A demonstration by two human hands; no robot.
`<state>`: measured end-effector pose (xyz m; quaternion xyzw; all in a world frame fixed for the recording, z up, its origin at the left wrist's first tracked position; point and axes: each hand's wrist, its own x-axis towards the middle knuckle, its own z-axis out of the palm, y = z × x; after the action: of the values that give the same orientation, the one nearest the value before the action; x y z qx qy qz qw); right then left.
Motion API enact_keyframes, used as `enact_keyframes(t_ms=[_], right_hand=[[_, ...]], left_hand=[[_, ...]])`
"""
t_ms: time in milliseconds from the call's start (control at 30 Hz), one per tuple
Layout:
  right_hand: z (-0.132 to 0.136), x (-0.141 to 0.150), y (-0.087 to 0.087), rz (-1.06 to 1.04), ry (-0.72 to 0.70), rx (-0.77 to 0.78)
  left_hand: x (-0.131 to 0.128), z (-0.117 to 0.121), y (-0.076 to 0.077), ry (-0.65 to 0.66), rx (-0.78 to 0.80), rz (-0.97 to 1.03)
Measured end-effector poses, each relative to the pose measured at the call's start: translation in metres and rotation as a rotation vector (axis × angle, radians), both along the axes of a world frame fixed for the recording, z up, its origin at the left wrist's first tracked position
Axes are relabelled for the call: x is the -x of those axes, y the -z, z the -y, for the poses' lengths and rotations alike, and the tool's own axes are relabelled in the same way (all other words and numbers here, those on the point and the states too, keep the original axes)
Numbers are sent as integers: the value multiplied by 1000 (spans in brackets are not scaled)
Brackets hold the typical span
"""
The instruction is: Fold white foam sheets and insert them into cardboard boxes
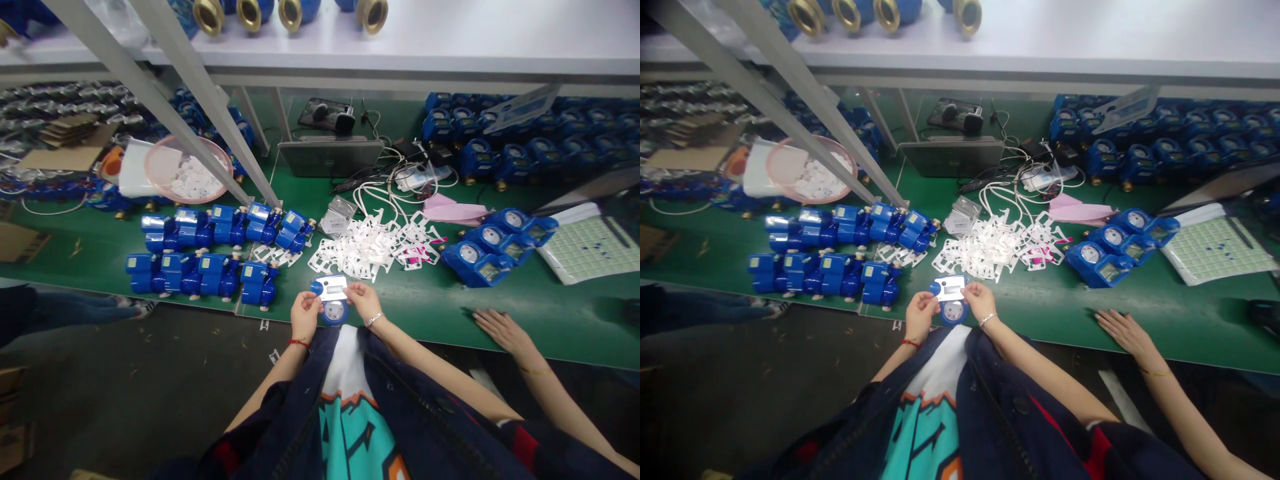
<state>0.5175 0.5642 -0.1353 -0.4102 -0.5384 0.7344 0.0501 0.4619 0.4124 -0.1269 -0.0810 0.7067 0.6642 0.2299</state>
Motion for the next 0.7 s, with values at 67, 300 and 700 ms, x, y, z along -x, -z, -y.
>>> enact_keyframes(t_ms=[67,300,700], right_hand=[[0,2,2,9,17,-4],[-2,7,11,41,31,-16],[-4,10,15,53,-25,-96]], left_hand=[[0,-2,2,-3,0,-6],[2,-5,10,-9,7,-27],[3,-9,10,-28,100,-71]])
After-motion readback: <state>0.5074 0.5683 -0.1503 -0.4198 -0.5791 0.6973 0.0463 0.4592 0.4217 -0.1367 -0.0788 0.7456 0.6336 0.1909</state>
